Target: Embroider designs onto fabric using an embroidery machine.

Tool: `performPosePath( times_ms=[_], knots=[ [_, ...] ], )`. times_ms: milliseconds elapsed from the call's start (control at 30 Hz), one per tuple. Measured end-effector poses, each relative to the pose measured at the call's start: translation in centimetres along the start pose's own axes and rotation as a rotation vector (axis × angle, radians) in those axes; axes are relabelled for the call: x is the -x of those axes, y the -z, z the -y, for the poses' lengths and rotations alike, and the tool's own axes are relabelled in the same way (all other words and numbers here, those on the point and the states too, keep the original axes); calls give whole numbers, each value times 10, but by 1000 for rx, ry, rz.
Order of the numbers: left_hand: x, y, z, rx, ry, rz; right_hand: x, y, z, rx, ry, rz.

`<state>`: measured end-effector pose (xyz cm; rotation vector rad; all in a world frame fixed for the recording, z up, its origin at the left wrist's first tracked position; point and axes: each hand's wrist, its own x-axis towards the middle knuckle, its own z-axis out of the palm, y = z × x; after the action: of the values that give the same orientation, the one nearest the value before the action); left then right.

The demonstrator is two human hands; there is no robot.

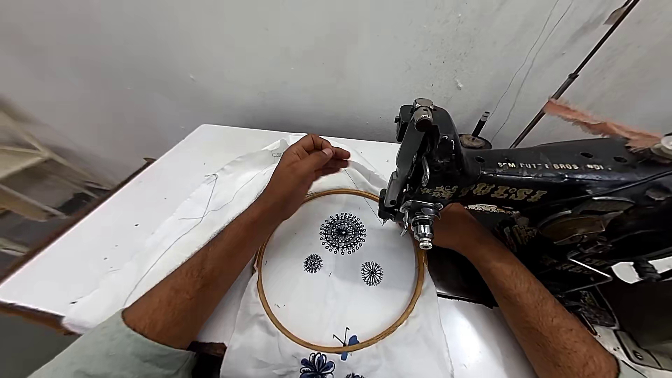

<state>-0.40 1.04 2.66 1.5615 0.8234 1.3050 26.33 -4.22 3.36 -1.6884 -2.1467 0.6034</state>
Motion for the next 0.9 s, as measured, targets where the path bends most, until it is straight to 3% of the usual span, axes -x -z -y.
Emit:
performPosePath(
  times_ms=[67, 133, 200, 267, 333, 433, 633, 900],
  knots=[
    [-1, -10, -12, 319, 107, 51, 1, -14, -7, -52, 169, -194],
    [-3, -15, -10, 315, 148, 136, -1, -24, -11, -40, 218, -289],
    [-5, -18, 4, 59, 112, 204, 2, -22, -3, -34, 110, -260],
    [-2, -15, 20, -333, -39, 348, 6, -14, 8, -2, -41, -173],
    [6, -14, 26, -679, -189, 485, 9, -15, 7, 92, -66, -153],
    [23, -16, 13, -975, -220, 585, 15, -19, 3, 140, -59, -141],
    [46, -25, 8, -1243, -216, 658, 19, -25, -6, 119, -18, -235],
    [52, -28, 1, -1293, -91, 713, 19, -33, -17, 43, 81, -349]
  ],
)
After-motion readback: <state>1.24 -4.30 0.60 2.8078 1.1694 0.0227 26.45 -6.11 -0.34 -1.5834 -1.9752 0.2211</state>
